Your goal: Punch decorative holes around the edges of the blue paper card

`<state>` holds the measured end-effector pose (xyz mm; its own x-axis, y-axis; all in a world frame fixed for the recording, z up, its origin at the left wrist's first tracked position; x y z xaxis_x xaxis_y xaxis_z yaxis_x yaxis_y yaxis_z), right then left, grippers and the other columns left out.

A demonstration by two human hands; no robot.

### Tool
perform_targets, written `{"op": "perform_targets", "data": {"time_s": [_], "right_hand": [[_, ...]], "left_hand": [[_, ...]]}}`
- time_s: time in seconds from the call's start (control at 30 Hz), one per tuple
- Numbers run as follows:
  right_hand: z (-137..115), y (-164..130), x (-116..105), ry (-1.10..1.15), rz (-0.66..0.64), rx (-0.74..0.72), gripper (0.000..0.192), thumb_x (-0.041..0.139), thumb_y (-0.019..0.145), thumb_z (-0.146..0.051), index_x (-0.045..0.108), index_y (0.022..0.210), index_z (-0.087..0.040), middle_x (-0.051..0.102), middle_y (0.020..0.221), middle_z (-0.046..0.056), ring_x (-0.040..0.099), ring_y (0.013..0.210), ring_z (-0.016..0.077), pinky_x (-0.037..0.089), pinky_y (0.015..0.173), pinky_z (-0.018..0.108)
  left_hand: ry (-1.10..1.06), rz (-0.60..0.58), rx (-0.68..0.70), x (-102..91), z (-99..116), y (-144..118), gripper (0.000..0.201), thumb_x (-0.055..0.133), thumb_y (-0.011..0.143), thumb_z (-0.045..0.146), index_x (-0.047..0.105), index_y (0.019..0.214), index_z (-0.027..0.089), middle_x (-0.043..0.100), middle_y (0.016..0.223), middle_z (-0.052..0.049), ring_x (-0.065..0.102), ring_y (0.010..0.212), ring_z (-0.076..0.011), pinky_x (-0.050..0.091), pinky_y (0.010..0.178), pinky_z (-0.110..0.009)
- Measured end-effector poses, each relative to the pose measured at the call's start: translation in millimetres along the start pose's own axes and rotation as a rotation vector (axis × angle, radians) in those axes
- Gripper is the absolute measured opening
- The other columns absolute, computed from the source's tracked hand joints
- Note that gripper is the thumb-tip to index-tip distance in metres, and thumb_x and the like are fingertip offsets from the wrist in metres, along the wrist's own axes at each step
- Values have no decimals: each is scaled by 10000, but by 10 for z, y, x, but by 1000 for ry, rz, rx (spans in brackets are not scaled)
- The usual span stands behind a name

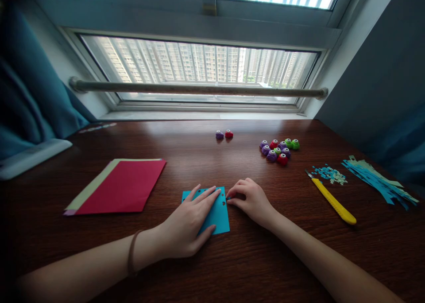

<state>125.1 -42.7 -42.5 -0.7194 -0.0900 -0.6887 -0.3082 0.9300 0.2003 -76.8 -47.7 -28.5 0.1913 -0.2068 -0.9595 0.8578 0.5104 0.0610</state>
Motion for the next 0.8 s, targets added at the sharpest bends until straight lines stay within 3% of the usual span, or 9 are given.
{"op": "perform_targets", "data": {"time_s": [0.8], "right_hand": [[-42,6,-62,10,12,-10,115,649,772,-139,579,691,-182,535,719,0,494,696,155,391,617,267]], "left_hand": [[-63,32,-18,-33,-2,-6,690,479,836,306,115,1398,138,290,1414,-129,186,1323,-290,87,1059,-600]]}}
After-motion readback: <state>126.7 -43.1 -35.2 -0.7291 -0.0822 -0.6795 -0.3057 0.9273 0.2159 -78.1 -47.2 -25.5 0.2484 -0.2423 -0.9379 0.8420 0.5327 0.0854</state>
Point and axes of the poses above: each hand's wrist, its own y-axis towards the middle knuckle, its own x-axis out of the palm, z = x × y, the point moved 2 cm from there along y, towards the middle knuckle
